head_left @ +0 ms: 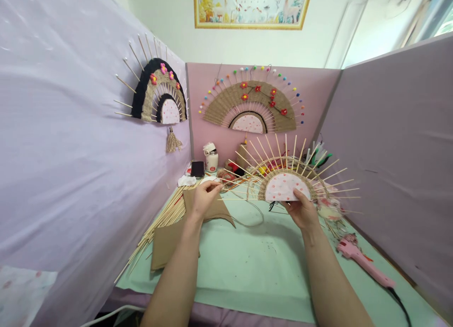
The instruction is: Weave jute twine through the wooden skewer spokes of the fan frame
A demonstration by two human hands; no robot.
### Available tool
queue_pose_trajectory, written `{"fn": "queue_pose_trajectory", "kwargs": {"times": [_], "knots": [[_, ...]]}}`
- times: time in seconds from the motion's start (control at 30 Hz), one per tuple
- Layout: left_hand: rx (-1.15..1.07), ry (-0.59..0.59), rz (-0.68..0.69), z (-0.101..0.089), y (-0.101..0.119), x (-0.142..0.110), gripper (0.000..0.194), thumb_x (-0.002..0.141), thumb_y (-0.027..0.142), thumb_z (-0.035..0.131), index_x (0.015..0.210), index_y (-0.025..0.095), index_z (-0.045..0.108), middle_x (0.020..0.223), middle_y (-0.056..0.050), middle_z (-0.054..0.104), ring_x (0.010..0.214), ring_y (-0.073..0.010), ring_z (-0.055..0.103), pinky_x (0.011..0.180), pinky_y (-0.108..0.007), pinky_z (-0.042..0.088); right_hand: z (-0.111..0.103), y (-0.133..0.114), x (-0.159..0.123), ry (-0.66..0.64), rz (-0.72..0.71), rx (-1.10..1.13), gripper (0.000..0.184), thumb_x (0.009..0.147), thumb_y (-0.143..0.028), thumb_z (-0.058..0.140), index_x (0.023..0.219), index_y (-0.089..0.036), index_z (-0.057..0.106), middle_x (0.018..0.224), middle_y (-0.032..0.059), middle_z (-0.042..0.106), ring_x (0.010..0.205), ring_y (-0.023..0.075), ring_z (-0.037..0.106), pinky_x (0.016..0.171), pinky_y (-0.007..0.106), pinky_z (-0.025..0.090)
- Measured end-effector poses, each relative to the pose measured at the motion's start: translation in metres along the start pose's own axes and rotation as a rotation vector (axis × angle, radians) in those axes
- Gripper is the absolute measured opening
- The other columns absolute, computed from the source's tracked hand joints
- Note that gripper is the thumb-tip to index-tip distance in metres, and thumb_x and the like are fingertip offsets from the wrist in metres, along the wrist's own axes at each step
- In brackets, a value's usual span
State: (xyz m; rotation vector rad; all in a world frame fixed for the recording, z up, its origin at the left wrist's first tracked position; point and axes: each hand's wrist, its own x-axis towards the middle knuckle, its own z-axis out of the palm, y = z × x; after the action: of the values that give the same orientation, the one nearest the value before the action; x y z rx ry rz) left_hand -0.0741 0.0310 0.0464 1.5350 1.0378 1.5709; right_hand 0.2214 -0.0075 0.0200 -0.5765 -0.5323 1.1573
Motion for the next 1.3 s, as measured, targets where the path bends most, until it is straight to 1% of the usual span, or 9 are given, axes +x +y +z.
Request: {"fn": "queue_pose_trajectory", "kwargs": {"times": [0.17,0.43,0.53,0.63,0.8,0.97,1.07,1.13,1.3], "knots": [[0.003,-0.013,0.165,0.002,0.004,-0.003,0.012,0.071,0.028,0.064,0.077,0.021,0.072,0.081,-0.004,0.067,0.079,-0.0165,0.058,0.075,-0.026,0.041,-0.002,-0.001,0.002,0.026,-0.041,0.048,0.028,0.071,-0.012,0.062,0.096,-0.024,0.062,0.092,-0.003,0.071,0.08,0.014,0.066,0.066,0.028,0.058],[-0.112,-0.108,0.045,-0.002,-0.001,-0.002,0.024,0.074,0.032,0.06,0.093,0.02,0.069,0.082,-0.004,0.066,0.072,-0.014,0.056,0.067,-0.025,0.042,-0.003,-0.004,0.003,0.019,-0.006,0.119,0.026,0.073,-0.015,0.061,0.098,-0.025,0.061,0.094,-0.0032,0.07,0.082,0.0128,0.066,0.065,0.025,0.058],[-0.091,-0.188,0.068,0.001,0.003,-0.006,0.03,0.076,0.03,0.058,0.104,0.023,0.067,0.097,-0.004,0.066,0.085,-0.0153,0.057,0.073,-0.025,0.042,0.001,-0.002,0.001,0.017,0.01,0.137,0.026,0.074,-0.014,0.06,0.098,-0.025,0.061,0.097,-0.0025,0.07,0.085,0.0131,0.066,0.067,0.026,0.058],[-0.035,-0.259,0.105,0.009,0.005,-0.009,0.027,0.078,0.031,0.056,0.1,0.022,0.069,0.103,-0.006,0.066,0.095,-0.0188,0.057,0.08,-0.028,0.042,0.007,0.003,-0.002,0.008,0.026,0.164,0.025,0.074,-0.014,0.06,0.098,-0.024,0.061,0.098,-0.0019,0.07,0.086,0.0131,0.066,0.068,0.025,0.058],[0.094,-0.413,0.098,0.024,-0.001,-0.015,0.022,0.079,0.026,0.052,0.089,0.018,0.069,0.088,-0.007,0.067,0.076,-0.0161,0.058,0.07,-0.027,0.044,0.014,0.014,-0.005,0.036,0.014,0.195,0.026,0.073,-0.013,0.062,0.097,-0.023,0.061,0.091,-0.0023,0.071,0.08,0.0127,0.067,0.067,0.026,0.059],[0.212,-0.486,0.266,0.033,-0.005,-0.019,0.018,0.08,0.021,0.048,0.079,0.017,0.066,0.088,-0.006,0.065,0.087,-0.0164,0.057,0.082,-0.03,0.041,0.015,0.021,-0.004,0.074,-0.039,0.198,0.027,0.071,-0.014,0.064,0.097,-0.022,0.061,0.09,-0.0029,0.071,0.078,0.0129,0.067,0.066,0.027,0.059],[0.222,-0.534,0.206,0.034,-0.007,-0.02,0.018,0.08,0.02,0.047,0.082,0.017,0.064,0.093,-0.007,0.065,0.092,-0.0176,0.057,0.085,-0.031,0.041,0.015,0.02,-0.004,0.077,-0.063,0.192,0.027,0.071,-0.015,0.065,0.097,-0.022,0.062,0.093,-0.0029,0.071,0.081,0.0131,0.067,0.068,0.028,0.059],[0.136,-0.503,0.112,0.034,-0.009,-0.019,0.021,0.078,0.018,0.048,0.093,0.016,0.062,0.096,-0.008,0.065,0.093,-0.0179,0.057,0.087,-0.033,0.041,0.016,0.02,-0.005,0.073,-0.06,0.184,0.026,0.071,-0.015,0.065,0.096,-0.022,0.062,0.093,-0.0028,0.071,0.082,0.0134,0.067,0.069,0.029,0.059],[-0.373,-0.408,-0.181,0.035,-0.007,-0.018,0.038,0.077,0.023,0.052,0.114,0.015,0.052,0.103,-0.01,0.063,0.093,-0.0188,0.06,0.089,-0.037,0.041,0.02,0.023,-0.009,0.049,-0.048,0.162,0.027,0.071,-0.015,0.065,0.097,-0.022,0.062,0.093,-0.0032,0.071,0.081,0.0132,0.066,0.068,0.029,0.059]]}}
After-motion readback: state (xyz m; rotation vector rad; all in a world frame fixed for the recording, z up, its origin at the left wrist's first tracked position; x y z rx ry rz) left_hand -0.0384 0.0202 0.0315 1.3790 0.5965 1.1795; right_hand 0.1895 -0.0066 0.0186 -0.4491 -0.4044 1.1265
